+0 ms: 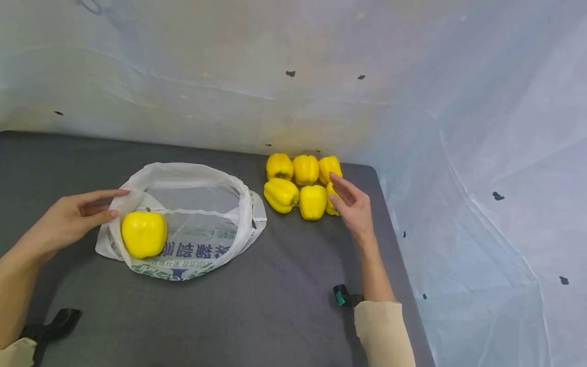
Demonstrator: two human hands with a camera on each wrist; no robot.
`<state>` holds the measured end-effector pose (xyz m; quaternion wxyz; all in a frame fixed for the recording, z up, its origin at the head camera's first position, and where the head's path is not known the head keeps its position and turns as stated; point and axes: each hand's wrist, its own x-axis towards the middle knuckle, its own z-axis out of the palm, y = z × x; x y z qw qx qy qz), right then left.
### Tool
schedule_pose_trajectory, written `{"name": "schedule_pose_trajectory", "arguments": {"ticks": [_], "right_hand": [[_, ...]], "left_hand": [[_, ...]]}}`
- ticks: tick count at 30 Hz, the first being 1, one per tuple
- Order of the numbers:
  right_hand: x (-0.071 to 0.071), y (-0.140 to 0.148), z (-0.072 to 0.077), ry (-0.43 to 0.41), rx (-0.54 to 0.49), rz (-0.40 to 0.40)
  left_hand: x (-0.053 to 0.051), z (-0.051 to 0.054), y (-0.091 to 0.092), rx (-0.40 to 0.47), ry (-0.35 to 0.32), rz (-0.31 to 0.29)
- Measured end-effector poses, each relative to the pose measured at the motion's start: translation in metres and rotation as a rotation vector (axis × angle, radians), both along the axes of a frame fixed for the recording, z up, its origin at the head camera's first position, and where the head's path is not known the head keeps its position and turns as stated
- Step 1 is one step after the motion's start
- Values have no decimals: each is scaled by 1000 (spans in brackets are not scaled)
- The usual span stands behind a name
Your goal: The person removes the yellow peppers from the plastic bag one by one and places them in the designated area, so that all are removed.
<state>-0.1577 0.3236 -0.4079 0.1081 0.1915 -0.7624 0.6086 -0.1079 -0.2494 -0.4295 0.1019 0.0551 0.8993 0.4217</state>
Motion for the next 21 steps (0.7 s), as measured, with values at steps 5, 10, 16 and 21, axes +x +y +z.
{"name": "schedule_pose_trajectory", "arguments": {"ticks": [5, 10, 16, 21], "right_hand": [[6, -18, 6, 11, 6, 92], [10, -36, 11, -5, 49, 177], [12, -54, 14, -23, 49, 246], [11, -65, 11, -43, 44, 261]], "left_hand": [[0, 0, 1, -22, 11, -5], [1, 1, 1, -21, 20, -8], [2, 2, 2, -19, 13, -6], [2, 2, 3, -25, 17, -7]]}}
